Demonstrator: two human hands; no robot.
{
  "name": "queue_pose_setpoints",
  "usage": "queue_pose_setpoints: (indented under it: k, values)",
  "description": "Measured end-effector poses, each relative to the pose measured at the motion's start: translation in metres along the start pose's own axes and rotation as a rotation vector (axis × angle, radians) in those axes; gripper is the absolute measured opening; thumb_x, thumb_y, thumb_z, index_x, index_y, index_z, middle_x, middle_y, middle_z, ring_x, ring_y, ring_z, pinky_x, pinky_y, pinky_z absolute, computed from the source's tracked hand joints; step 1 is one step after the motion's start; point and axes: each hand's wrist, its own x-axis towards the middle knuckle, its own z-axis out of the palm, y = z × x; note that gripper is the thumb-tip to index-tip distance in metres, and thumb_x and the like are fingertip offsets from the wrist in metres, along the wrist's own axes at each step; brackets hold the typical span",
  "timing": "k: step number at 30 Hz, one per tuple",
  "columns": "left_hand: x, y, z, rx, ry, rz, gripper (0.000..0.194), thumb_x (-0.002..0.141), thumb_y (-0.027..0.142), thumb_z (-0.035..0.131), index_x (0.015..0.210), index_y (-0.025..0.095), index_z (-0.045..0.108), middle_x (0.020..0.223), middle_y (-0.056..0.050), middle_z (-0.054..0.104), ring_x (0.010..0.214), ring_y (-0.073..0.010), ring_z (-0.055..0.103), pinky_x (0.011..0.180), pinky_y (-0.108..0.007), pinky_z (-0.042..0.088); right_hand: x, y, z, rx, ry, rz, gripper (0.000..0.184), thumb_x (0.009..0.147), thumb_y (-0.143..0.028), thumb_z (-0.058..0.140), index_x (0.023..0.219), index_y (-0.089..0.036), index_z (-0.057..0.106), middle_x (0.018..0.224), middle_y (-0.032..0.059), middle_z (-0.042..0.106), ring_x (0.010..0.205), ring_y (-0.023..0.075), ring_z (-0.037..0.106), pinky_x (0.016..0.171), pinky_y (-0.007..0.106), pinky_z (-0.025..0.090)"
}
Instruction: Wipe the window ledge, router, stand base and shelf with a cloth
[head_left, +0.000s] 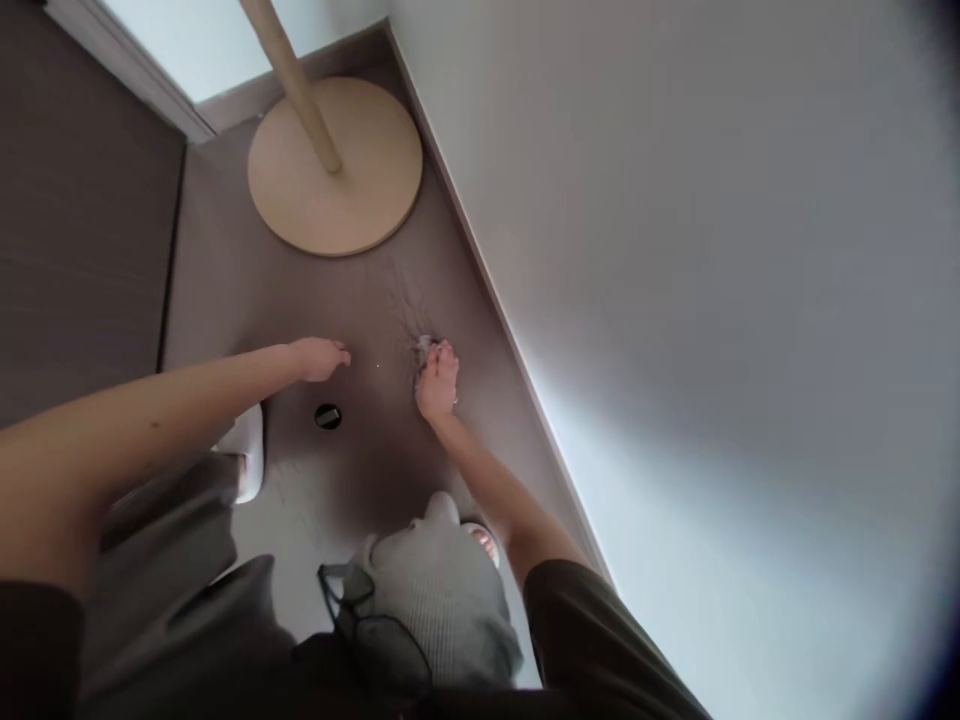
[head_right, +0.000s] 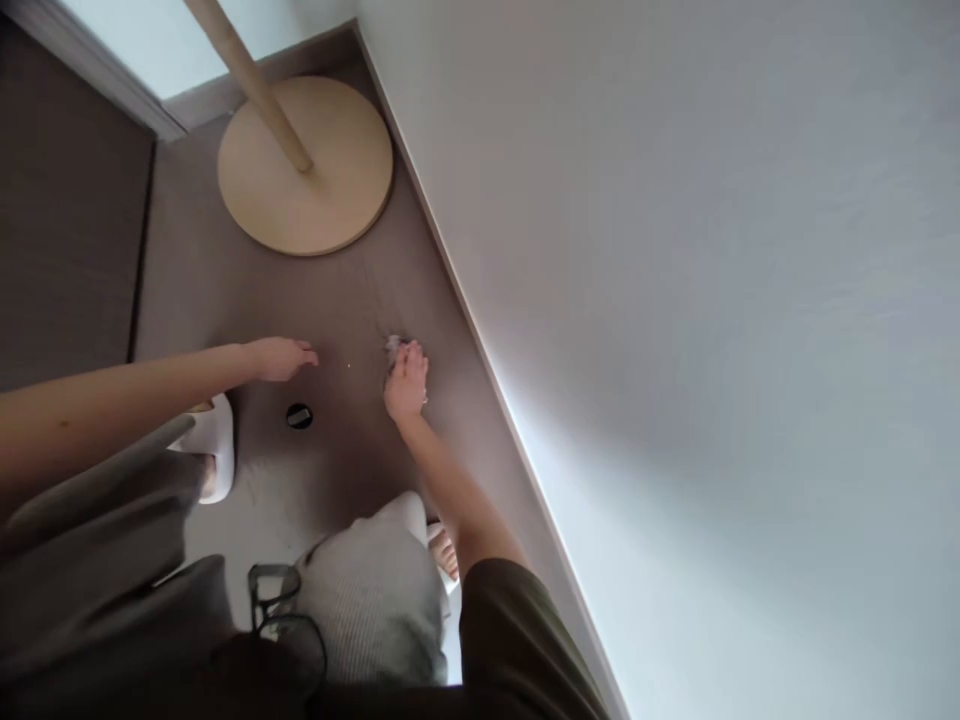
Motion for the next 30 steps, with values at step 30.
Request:
queue_pose_setpoints:
  k: [30]
  values:
    - [0.091,-0.128,-0.04,0.279,0.041,0.726,0.027,0.083,0.011,0.045,0.103,0.017,0.063,0.108,-0.013,0.061,0.105,-0.0271,0.057,0.093,-0.044,0.046,0.009,-0.149,0.128,0.137,0.368,0.46,0.056,0.096,-0.034,0.041,0.145,-0.007,0.046,0.156,0.0243,0.035,0.151,0.0358,0.023,0.117,0.064,0.029]
